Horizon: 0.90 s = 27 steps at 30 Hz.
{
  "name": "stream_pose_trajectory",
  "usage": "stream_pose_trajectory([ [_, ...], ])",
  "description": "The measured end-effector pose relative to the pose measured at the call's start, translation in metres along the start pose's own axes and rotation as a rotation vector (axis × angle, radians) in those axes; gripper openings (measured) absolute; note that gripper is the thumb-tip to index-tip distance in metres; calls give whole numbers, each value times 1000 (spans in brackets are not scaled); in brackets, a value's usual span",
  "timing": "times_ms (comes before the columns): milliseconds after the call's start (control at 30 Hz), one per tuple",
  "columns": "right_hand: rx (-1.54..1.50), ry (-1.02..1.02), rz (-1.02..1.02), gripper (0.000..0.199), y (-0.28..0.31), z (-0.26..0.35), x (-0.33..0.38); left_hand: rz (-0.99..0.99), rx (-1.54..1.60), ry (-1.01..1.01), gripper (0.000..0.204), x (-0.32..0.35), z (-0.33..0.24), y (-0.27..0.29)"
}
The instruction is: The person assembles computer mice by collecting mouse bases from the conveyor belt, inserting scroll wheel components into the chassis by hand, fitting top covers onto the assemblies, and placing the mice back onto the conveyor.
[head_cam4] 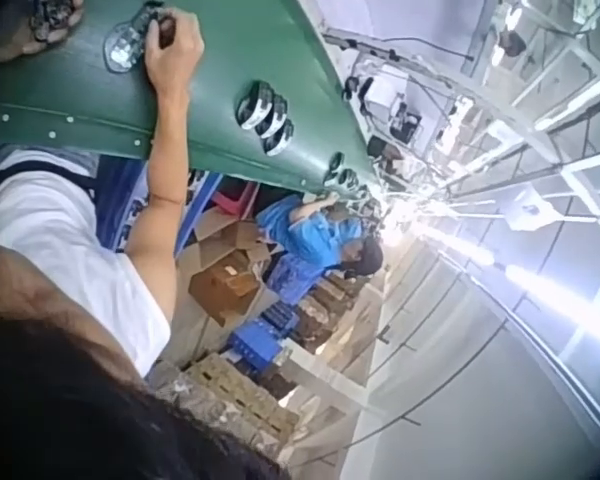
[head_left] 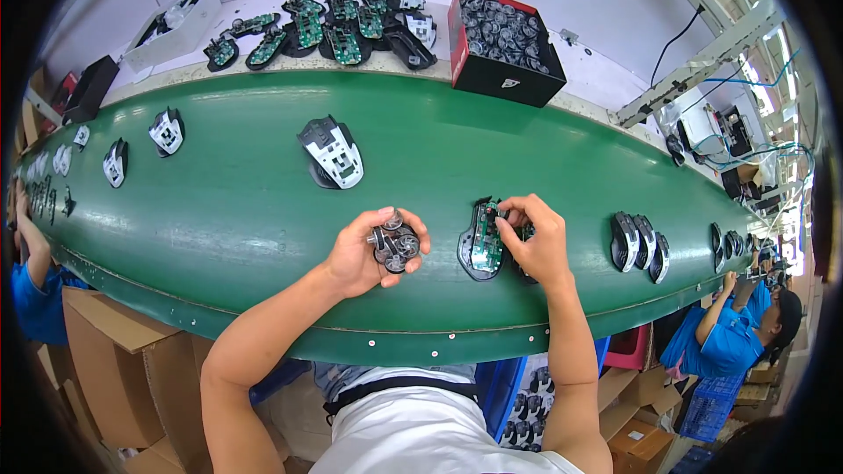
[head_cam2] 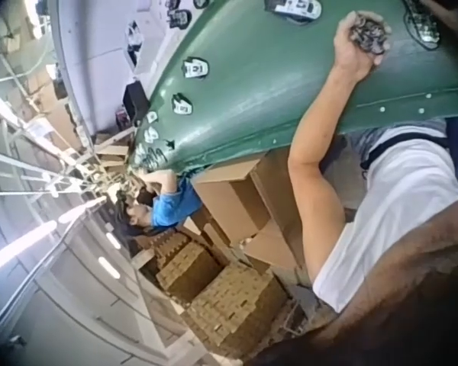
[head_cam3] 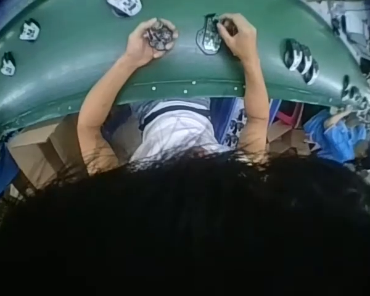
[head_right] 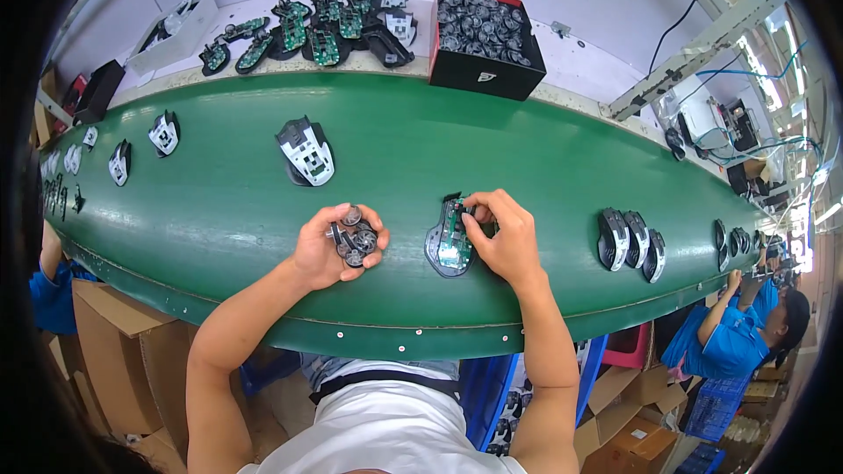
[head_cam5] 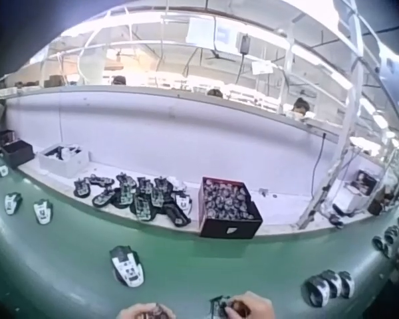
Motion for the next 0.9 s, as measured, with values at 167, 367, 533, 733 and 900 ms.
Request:
stream_pose_trajectory([
  [167, 2, -47, 0, 24, -1, -4, 2, -5, -12, 1, 45, 4, 0, 2],
  [367, 97, -52, -19, 28, -1, 9, 2, 0, -25, 1, 45, 6, -3, 0],
  [533, 75, -48, -18, 26, -2, 3, 2, 21, -12, -1, 44, 8, -3, 0],
  [733, 105, 10, -47, 22, 3, 7, 4, 32, -5, -3, 44, 7, -4, -3],
  [900, 152, 10, -49, 25, 0, 11, 1, 20, -27, 3, 44, 12, -6, -2],
])
Point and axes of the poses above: each hand's wrist, its own x-axis away from the middle knuckle, its own y-axis out of the back of the hand, z = x × y, the point moved 10 cm from there along -x, towards the middle knuckle, and after that the axes turned 11 degrees about z, right-handed, at the moved point
